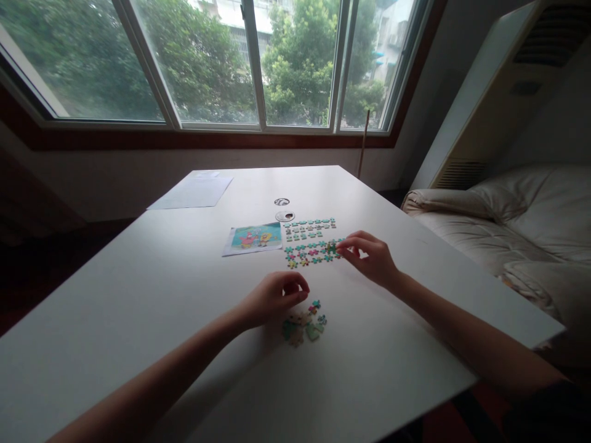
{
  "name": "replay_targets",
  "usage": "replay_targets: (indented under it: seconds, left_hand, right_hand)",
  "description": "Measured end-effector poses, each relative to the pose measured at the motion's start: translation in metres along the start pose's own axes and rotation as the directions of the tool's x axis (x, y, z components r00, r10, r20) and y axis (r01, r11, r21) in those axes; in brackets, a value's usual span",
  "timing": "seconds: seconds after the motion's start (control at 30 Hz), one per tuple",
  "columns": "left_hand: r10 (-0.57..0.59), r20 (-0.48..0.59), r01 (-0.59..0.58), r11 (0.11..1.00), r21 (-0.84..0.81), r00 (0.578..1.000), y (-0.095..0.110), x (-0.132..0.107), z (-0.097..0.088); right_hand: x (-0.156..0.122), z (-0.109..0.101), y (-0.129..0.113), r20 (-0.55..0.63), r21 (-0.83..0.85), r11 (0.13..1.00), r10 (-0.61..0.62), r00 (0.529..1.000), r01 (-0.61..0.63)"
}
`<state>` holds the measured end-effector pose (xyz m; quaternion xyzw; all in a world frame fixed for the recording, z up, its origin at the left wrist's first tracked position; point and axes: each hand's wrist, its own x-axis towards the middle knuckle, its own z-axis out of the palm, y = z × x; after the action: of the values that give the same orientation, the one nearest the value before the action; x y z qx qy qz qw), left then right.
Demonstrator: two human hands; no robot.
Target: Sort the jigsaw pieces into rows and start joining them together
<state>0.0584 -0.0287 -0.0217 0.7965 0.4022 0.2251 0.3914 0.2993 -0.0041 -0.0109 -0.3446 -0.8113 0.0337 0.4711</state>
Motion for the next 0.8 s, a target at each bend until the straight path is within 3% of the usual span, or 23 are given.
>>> replay_targets:
  seconds: [0.13,0.23,0.53,0.8]
  left_hand:
    - [0.122,0.163,-0.148,0.976,0.159,0.979,0.009,-0.006,0.005]
    - [0.133,0.212,-0.185,0.952,0.246,0.968,0.012,-0.009,0.006]
    - [0.075,0.139,-0.124,0.912,0.39,0.987,0.012,-0.009,0.004]
    - [0.124,0.059,-0.138,0.897,0.42,0.99,0.001,-0.006,0.002]
  right_hand:
    - [0.002,-0.007,0.013,-0.043,-0.034,0.999,-0.015,0.999,0.014]
    - [0.001,-0.006,0.016,-0.05,-0.047,0.999,-0.014,0.999,0.012]
    - [0.002,-0.007,0.013,-0.048,-0.048,0.998,-0.031,0.998,0.029]
    - [0.004,-0.012,0.025,-0.005,-0.052,0.998,0.022,1.0,-0.022]
